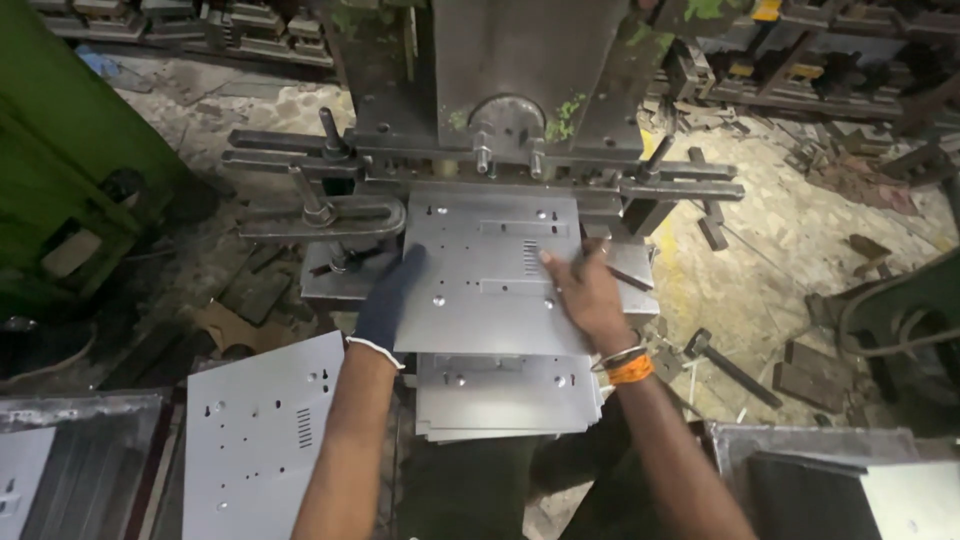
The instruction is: Placing pre-cut sheet metal parts into an industrial press machine for processing.
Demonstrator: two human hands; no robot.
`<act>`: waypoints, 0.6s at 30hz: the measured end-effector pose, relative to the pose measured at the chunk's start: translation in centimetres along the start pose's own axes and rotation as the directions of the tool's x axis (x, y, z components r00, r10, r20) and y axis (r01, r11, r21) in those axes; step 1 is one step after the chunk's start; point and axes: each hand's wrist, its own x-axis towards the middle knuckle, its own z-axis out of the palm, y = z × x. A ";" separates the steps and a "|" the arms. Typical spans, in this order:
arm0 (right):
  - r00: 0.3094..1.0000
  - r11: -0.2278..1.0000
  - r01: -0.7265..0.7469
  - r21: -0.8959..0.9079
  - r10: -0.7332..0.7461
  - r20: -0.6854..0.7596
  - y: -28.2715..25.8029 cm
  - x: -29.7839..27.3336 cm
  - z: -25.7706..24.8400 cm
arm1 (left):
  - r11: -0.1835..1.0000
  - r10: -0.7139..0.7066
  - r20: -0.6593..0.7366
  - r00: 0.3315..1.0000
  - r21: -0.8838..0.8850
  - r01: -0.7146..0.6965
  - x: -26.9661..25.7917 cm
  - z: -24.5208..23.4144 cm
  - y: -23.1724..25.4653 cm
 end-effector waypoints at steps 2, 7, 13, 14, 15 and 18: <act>0.996 0.919 0.035 -0.394 -0.001 0.086 -1.7 -0.4 -1.2 | 0.938 -0.307 0.078 0.948 -0.141 0.315 -1.7 1.1 1.4; 0.897 0.891 0.288 -0.350 -0.123 0.425 -2.6 1.1 -0.1 | 0.702 -0.138 0.302 0.943 -0.642 0.308 -8.2 2.1 3.5; 0.747 0.749 0.547 -0.373 -0.235 0.622 -6.8 -2.6 5.0 | 0.627 -0.304 0.424 0.853 -0.585 0.515 -12.9 2.0 4.7; 0.767 0.714 0.533 -0.455 -0.180 0.615 -6.2 -3.3 5.1 | 0.627 -0.482 0.369 0.795 -0.488 0.607 -13.4 1.8 3.4; 0.765 0.712 0.535 -0.455 -0.180 0.618 -5.5 -4.0 4.6 | 0.626 -0.480 0.368 0.796 -0.492 0.605 -13.7 2.0 2.8; 0.849 0.670 0.471 -0.574 -0.167 0.502 -4.3 -5.7 1.8 | 0.926 -0.308 0.326 0.894 -0.112 0.360 -13.6 3.0 2.5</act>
